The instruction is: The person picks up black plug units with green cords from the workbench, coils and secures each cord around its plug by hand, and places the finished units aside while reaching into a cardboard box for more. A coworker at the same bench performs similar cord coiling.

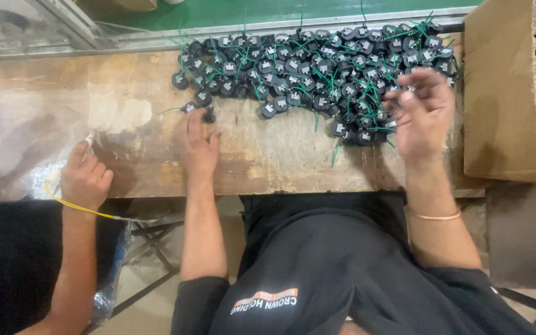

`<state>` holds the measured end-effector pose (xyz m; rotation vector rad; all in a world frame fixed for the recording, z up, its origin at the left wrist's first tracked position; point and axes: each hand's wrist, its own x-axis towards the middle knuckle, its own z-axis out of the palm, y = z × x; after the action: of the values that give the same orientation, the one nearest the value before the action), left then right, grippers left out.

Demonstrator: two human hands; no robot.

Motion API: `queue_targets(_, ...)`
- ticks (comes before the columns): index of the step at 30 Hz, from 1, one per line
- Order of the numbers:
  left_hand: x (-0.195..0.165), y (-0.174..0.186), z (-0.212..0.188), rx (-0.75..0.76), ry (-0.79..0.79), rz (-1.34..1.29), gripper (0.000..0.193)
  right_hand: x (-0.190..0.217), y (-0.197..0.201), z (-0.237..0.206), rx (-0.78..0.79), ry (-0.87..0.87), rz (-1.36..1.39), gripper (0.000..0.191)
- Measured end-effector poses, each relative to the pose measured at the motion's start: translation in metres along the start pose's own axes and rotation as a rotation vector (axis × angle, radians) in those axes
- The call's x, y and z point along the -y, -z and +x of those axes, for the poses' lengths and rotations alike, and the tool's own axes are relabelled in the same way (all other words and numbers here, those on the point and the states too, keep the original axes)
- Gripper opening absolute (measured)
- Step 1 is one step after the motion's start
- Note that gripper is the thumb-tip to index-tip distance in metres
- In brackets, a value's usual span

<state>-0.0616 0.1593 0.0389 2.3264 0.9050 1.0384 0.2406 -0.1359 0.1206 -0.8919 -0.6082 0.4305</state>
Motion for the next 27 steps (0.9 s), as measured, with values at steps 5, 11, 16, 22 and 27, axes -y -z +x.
queue_targets(5,-0.003,-0.006,0.007,-0.048,-0.101,0.072,0.045,-0.042,-0.033,-0.045,0.211,-0.245,-0.018,0.036)
queue_targets(11,-0.022,-0.023,-0.006,-0.148,0.368,-0.681,0.025,-0.059,-0.041,-0.063,0.441,-0.353,-0.174,0.049)
queue_targets(16,-0.117,-0.059,-0.064,0.136,0.113,-0.887,0.056,-0.067,-0.055,-0.079,0.522,-0.335,-0.455,0.08)
queue_targets(22,-0.165,-0.064,-0.073,0.072,-0.188,-0.575,0.049,-0.07,-0.044,-0.087,0.627,-0.081,-0.664,0.071)
queue_targets(27,-0.16,-0.048,-0.082,0.054,-0.142,-0.716,0.04,-0.075,-0.04,-0.095,0.678,-0.28,-0.6,0.059)
